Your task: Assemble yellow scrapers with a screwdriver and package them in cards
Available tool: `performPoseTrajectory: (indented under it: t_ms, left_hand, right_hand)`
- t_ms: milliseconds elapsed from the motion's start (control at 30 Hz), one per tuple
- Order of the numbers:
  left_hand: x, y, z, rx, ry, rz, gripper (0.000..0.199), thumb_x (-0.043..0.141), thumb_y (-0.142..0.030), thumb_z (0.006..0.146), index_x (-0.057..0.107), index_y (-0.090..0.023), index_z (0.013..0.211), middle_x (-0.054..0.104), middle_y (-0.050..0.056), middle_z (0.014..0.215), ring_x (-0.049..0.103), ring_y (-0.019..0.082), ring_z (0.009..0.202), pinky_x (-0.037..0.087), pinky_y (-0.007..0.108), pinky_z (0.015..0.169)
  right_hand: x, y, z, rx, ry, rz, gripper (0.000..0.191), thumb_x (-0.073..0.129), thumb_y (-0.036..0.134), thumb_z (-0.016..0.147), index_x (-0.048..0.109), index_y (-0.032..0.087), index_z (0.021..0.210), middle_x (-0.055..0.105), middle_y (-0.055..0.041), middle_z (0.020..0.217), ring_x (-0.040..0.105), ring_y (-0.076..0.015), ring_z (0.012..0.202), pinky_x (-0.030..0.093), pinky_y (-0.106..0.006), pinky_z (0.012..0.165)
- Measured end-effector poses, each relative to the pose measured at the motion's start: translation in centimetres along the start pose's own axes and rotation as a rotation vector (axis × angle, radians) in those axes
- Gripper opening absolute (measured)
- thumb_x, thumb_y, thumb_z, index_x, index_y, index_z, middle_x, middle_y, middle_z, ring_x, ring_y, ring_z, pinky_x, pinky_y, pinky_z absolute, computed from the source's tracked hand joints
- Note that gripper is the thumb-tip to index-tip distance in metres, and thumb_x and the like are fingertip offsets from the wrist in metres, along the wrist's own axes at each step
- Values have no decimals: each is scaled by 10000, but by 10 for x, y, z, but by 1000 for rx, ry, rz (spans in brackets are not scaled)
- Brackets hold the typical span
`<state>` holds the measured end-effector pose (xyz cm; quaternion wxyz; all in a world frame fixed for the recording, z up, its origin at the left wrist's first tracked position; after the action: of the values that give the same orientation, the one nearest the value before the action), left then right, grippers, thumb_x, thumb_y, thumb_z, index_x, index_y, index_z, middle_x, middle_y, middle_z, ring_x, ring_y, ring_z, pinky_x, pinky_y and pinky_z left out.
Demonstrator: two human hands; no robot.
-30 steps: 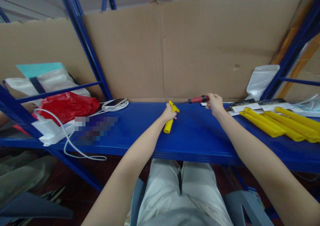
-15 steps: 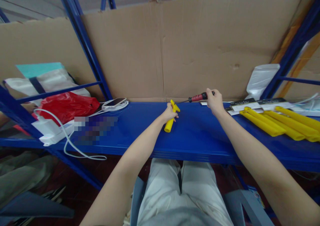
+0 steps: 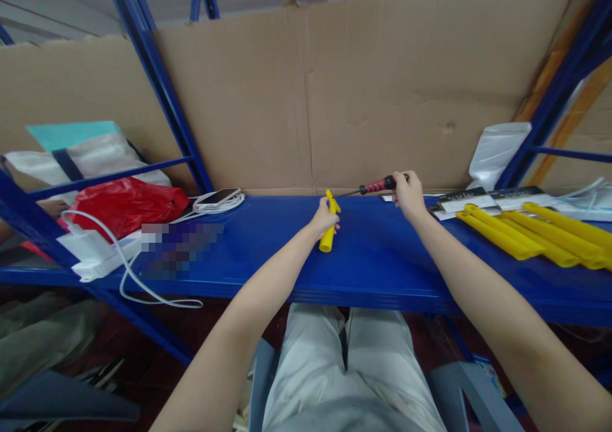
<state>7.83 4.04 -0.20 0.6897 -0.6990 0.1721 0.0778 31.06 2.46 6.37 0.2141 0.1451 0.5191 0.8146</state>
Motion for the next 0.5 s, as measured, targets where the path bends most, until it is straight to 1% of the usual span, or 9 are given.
performPoseTrajectory:
  t_ms: [100,133,267,333,500]
  left_hand:
    - [-4,1,2,-3,-23,16,682,494,15,800,203,-280,1341,567,24,1014,510,25,465,435,161,420]
    - [-5,1,2,-2,-28,19,680,493,14,800,207,-281,1342,566,28,1026,508,23,464,432,159,417]
    - [-7,0,2,3,-33,25,689,481,36,789,218,-281,1341,563,37,1069,495,13,449,420,155,407]
    - [-7,0,2,6,-32,22,700,474,46,782,218,-281,1345,563,46,1086,493,13,444,418,157,403]
    - [-8,1,4,13,-41,30,710,480,31,783,209,-288,1357,561,53,1107,512,17,463,421,150,407]
  right_hand:
    - [-2,8,-2,-75,-41,-63,298,604,464,816,467,212,737,450,47,549,472,-114,523,374,-225,498]
    - [-2,10,-3,-77,-45,-66,299,609,459,814,466,211,725,441,49,533,468,-113,512,369,-225,487]
    - [4,11,-10,2,-25,-17,214,566,376,840,465,223,730,363,83,430,384,-103,380,287,-215,382]
    - [6,11,-13,25,-10,-11,184,549,354,848,461,230,744,360,90,401,358,-105,338,252,-215,348]
    - [4,11,-13,0,1,-55,284,548,464,848,465,223,722,391,70,411,387,-103,361,277,-216,356]
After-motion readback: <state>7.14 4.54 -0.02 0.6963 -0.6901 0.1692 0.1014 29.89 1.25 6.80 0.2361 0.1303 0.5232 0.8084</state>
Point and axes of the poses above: each hand's wrist, its own z-axis towards the middle knuckle, its own x-axis out of the palm, y = z × x, the point moved 8 cm from there along z, towards the middle knuckle
